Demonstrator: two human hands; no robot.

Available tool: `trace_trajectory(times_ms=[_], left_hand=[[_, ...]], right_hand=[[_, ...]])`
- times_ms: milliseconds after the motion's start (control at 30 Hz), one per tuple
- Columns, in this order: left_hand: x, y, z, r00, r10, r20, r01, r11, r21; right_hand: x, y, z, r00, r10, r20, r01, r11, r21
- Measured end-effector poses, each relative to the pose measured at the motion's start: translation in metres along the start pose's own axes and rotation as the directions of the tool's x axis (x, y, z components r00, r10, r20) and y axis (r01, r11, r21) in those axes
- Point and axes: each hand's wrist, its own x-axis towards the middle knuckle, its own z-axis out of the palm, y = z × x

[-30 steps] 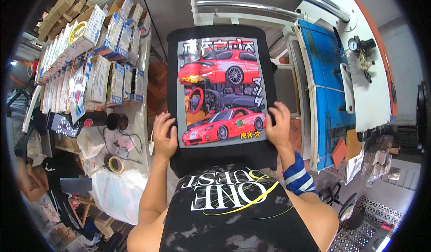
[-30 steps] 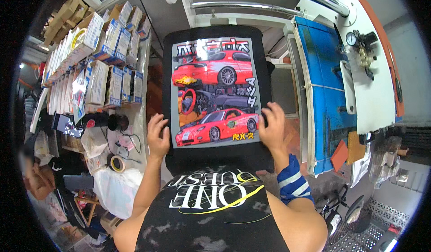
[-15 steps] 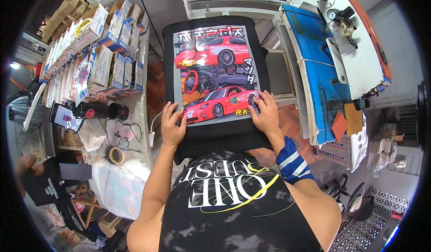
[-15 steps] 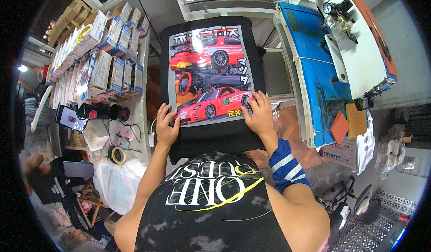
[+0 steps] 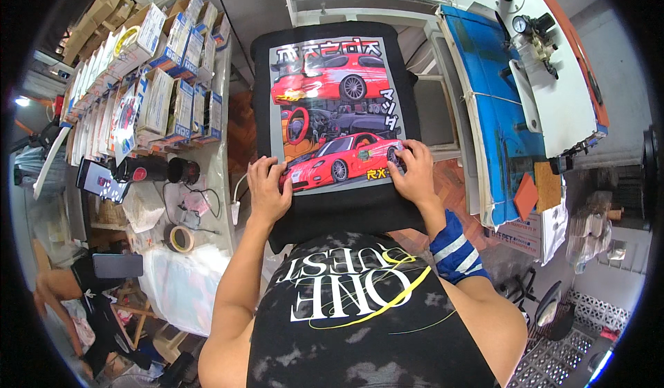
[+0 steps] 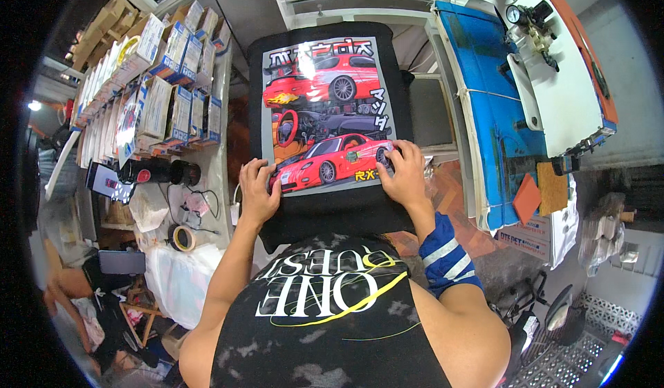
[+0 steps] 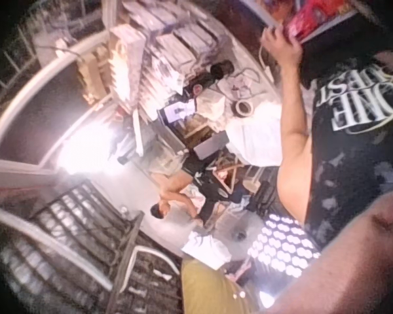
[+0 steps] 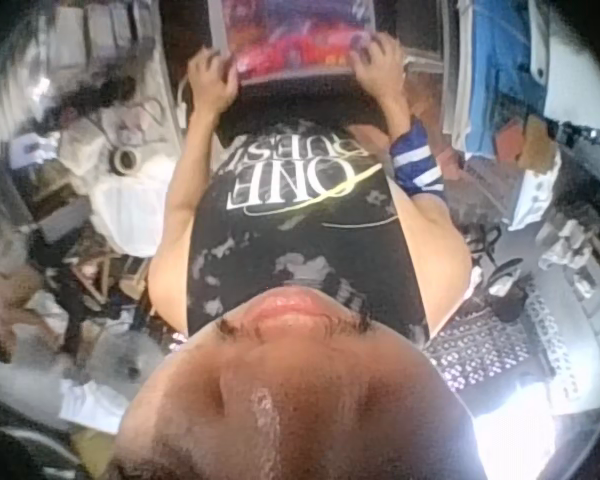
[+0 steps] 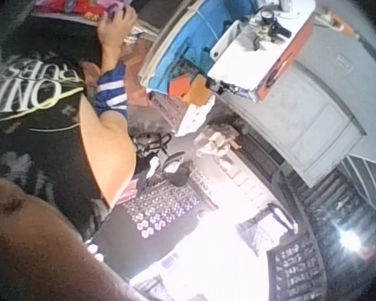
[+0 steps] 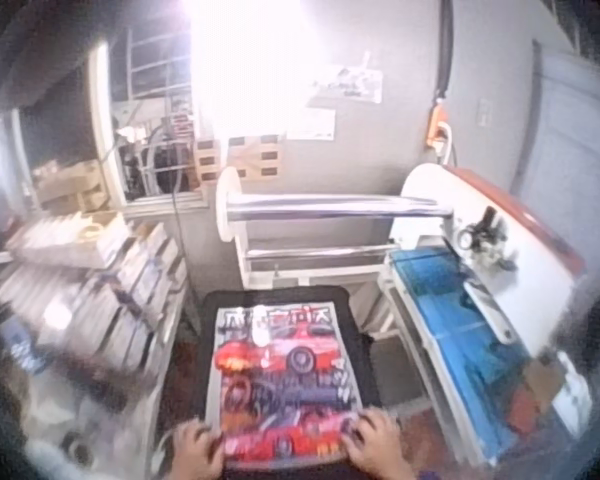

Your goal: The person places a black t-shirt on a heat press, aligns a printed transfer sheet with a red car graphic, and operates the press to apply the design. The person then removes the finished t-shirt and places it on a nearby chair.

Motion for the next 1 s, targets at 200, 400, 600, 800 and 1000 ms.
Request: trace_trajectory(times_ms=[200, 400, 600, 800, 1000], left_hand=[[0.081, -0.074, 0.017, 0.922, -0.364, -0.131, 0.293, 0.879, -0.375], [0.175, -0.102, 0.035, 0.554, -0.369, 0.746, 0.713, -0.253, -0.654], [0.212, -0.240, 0.119, 0.777, -0.623, 0.097, 0.160, 0.046, -0.986], [0.235, -0.230, 0.089, 0.670, -0.651, 0.356, 0.221, -0.284, -0.933], [0.234, -0.244, 0.074, 0.683, -0.638, 0.357, 0.165, -0.341, -0.926]], right_hand=[[0.066, 0.074, 0.022, 0.834, 0.547, -0.068, -0.538, 0.834, 0.122], [0.140, 0.153, 0.066, 0.558, 0.337, 0.758, -0.698, -0.304, 0.648], [0.197, 0.240, 0.121, 0.769, 0.505, 0.393, -0.255, -0.321, 0.912], [0.211, 0.306, 0.134, 0.645, 0.738, 0.198, -0.194, -0.093, 0.977], [0.224, 0.286, 0.124, 0.640, 0.709, 0.297, -0.221, -0.200, 0.955]])
